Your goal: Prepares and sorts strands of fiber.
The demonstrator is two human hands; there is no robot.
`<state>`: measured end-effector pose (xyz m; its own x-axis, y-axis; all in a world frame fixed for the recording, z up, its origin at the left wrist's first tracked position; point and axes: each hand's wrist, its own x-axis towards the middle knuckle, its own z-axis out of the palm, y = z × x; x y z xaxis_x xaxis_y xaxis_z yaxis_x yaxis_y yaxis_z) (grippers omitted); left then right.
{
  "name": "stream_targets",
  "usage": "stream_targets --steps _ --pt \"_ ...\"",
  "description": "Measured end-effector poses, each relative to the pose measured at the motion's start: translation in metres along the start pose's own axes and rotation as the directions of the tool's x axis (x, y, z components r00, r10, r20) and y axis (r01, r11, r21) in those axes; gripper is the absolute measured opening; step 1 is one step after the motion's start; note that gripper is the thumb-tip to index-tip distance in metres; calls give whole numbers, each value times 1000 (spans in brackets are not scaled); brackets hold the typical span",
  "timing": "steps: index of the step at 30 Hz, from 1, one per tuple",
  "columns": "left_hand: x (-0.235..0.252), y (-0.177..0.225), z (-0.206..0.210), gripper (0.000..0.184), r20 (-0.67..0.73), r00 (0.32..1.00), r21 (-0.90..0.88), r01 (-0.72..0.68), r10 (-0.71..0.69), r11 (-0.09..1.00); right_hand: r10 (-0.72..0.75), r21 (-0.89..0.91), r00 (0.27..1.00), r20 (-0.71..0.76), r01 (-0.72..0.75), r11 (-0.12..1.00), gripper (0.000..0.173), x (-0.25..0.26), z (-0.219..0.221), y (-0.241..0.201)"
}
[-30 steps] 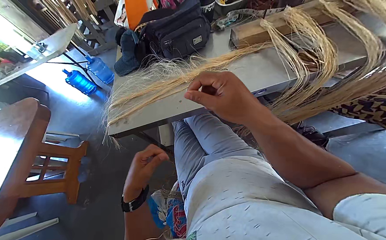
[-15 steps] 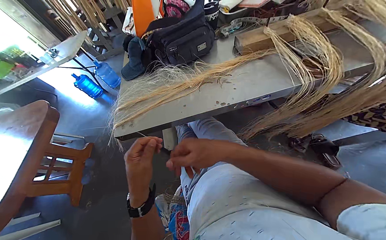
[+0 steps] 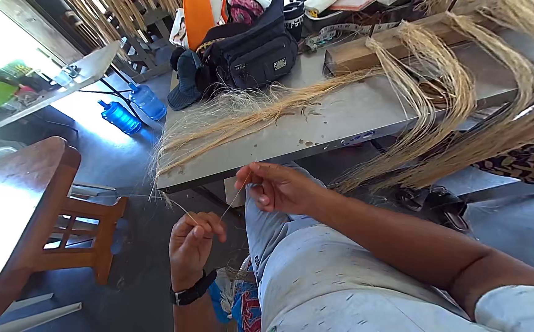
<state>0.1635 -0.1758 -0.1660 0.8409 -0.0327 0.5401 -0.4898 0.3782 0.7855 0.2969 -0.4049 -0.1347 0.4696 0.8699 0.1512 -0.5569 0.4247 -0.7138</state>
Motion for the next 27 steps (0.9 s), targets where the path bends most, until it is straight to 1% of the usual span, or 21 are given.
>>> stream_targets --steps 1,2,3,5,6,7,9,11,14,16,18,20,22,23,24,25,26,27 --pt "-4 -5 -9 20 -29 999 -120 39 -43 992 -33 -23 999 1 33 999 40 -2 -2 -9" --pt "-9 -9 -21 19 -70 994 -182 74 -88 980 -70 -65 997 -11 69 995 41 -6 -4 -19" --pt "-16 -14 -37 19 -112 985 -193 109 -132 975 -111 -125 993 -41 105 987 41 -10 -6 -30" --pt "-36 -23 -73 22 -243 942 -82 217 -231 973 -190 -269 970 -151 144 952 40 -20 -11 -53" --pt "-51 -27 -92 24 -343 898 -3 292 -275 956 -231 -344 949 -214 148 927 39 -26 -14 -64" --pt "-66 -31 -110 26 -452 837 78 381 -308 921 -280 -408 922 -268 155 900 39 -32 -17 -75" --pt "-99 -32 -140 30 -655 673 182 581 -343 793 -367 -498 876 -313 178 849 38 -45 -26 -94" --pt "-131 -27 -159 30 -802 492 169 730 -338 662 -409 -549 848 -336 177 817 38 -59 -33 -111" --pt "-174 -12 -180 25 -906 284 83 847 -315 525 -451 -584 812 -370 175 793 39 -75 -37 -127" --pt "-193 -2 -187 21 -949 151 17 900 -277 435 -500 -608 785 -366 205 767 39 -80 -36 -135" --pt "-204 5 -191 24 -971 47 -31 948 -236 316 -544 -631 763 -348 238 738 40 -81 -35 -140" --pt "-211 7 -190 27 -979 -35 -69 983 -200 168 -571 -644 750 -333 261 719 41 -80 -32 -143" --pt "-211 10 -190 33 -981 -71 -68 997 -179 -26 -573 -664 759 -308 261 701 40 -75 -28 -141" --pt "-209 13 -191 38 -983 -72 -53 992 -169 -116 -562 -681 777 -284 249 688 39 -72 -26 -138" --pt "-204 16 -192 43 -987 -54 -25 983 -153 -184 -545 -700 797 -261 233 675 38 -69 -24 -134" --pt "-195 20 -192 46 -991 -20 10 976 -134 -217 -529 -713 815 -236 225 664 36 -65 -23 -129" --pt "-181 26 -188 47 -992 28 55 973 -123 -225 -517 -719 829 -213 225 657 35 -61 -21 -125" --pt "-163 34 -183 46 -987 92 118 970 -129 -211 -506 -722 841 -192 228 653 34 -57 -21 -122"
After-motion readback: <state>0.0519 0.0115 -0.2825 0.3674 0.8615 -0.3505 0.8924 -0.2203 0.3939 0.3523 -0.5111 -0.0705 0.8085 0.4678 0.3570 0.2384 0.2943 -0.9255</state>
